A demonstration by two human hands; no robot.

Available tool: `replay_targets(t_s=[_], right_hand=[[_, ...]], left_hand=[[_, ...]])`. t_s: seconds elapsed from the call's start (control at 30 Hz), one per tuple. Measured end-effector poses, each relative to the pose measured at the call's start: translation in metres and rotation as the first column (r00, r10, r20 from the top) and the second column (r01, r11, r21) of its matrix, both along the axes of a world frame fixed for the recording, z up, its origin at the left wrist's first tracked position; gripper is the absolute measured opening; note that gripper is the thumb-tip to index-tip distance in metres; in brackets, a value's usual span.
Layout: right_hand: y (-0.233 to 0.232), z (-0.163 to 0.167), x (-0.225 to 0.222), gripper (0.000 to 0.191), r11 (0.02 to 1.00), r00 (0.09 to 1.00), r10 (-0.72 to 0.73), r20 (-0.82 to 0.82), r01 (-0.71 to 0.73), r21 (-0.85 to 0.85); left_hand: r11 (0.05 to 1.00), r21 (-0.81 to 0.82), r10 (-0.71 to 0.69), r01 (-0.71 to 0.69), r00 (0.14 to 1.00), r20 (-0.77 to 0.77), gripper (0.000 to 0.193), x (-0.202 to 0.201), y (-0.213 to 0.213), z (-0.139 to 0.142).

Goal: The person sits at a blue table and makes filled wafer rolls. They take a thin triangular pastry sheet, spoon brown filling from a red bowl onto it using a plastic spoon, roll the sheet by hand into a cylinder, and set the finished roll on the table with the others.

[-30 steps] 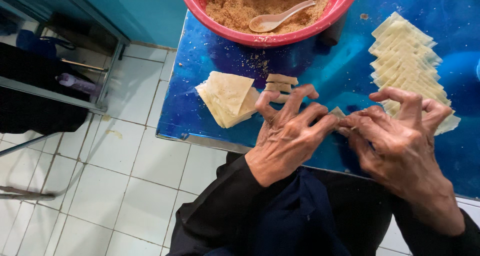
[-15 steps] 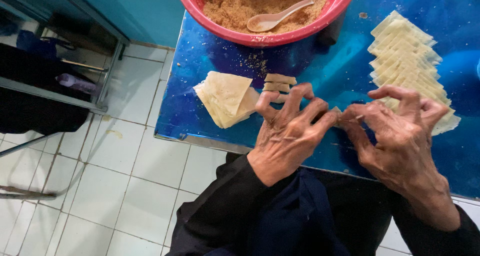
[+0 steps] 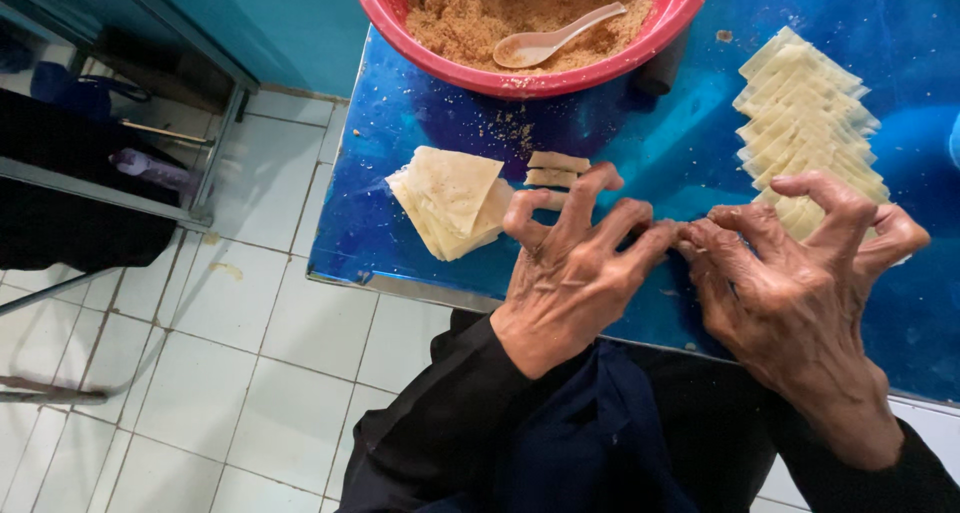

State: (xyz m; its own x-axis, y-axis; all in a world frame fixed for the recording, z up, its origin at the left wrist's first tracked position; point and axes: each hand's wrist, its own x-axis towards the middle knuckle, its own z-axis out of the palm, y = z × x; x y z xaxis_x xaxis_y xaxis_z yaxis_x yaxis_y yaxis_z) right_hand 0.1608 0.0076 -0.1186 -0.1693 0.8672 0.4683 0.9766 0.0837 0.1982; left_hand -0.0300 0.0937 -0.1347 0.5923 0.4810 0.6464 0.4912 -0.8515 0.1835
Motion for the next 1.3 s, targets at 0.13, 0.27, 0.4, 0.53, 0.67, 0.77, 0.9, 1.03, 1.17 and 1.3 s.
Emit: replay_targets(t_s=[0.13, 0.27, 0.4, 0.53, 0.67, 0.77, 0.9, 1.03, 1.17, 1.3], right_hand=[[-0.005, 0.003, -0.004, 0.018, 0.999, 0.995, -0.051, 0.089, 0.049, 0.024], [-0.006, 0.008, -0.011, 0.023, 0.999, 0.989, -0.047, 0.144, 0.045, 0.021], [0.004, 0.019, -0.013, 0.03, 0.997, 0.962, -0.075, 0.264, 0.072, 0.02], [0.02, 0.025, -0.016, 0.033, 0.999, 0.947, -0.047, 0.318, 0.053, -0.009], [0.027, 0.024, -0.012, 0.035, 0.997, 0.978, -0.038, 0.207, 0.05, -0.054], [0.03, 0.016, -0.006, 0.043, 0.992, 0.997, -0.053, 0.064, 0.06, -0.107], [0.031, 0.008, 0.001, 0.026, 0.995, 0.997, -0.041, 0.065, 0.047, -0.093], [0.039, 0.013, -0.015, 0.02, 0.998, 0.999, 0.017, 0.04, -0.015, -0.063], [0.059, 0.028, -0.052, 0.022, 0.987, 0.978, 0.144, -0.149, -0.154, -0.054], [0.073, 0.03, -0.082, 0.022, 0.985, 0.976, 0.16, -0.147, -0.168, -0.047]], left_hand=[[1.0, -0.013, 0.01, -0.01, 1.0, -0.015, 0.024, 0.002, 0.002, 0.001], [0.997, 0.043, 0.069, -0.066, 0.996, -0.064, 0.031, 0.001, 0.003, 0.003], [0.979, 0.123, 0.16, -0.16, 0.987, 0.014, 0.039, -0.008, -0.003, 0.008], [0.982, 0.057, 0.173, -0.179, 0.98, 0.102, 0.043, -0.03, -0.006, 0.015], [0.977, -0.018, 0.215, -0.215, 0.965, 0.148, 0.045, -0.054, 0.001, 0.02], [0.982, -0.056, 0.187, -0.179, 0.958, 0.218, 0.047, -0.062, 0.012, 0.018], [0.983, -0.13, 0.161, -0.128, 0.944, 0.288, 0.049, -0.068, 0.015, 0.01], [0.981, -0.186, 0.132, -0.058, 0.898, 0.419, 0.046, -0.072, 0.022, 0.004], [0.984, -0.173, 0.111, -0.048, 0.918, 0.38, 0.044, -0.079, 0.022, 0.008], [0.982, -0.137, 0.158, -0.127, 0.956, 0.246, 0.05, -0.084, 0.018, 0.015]])
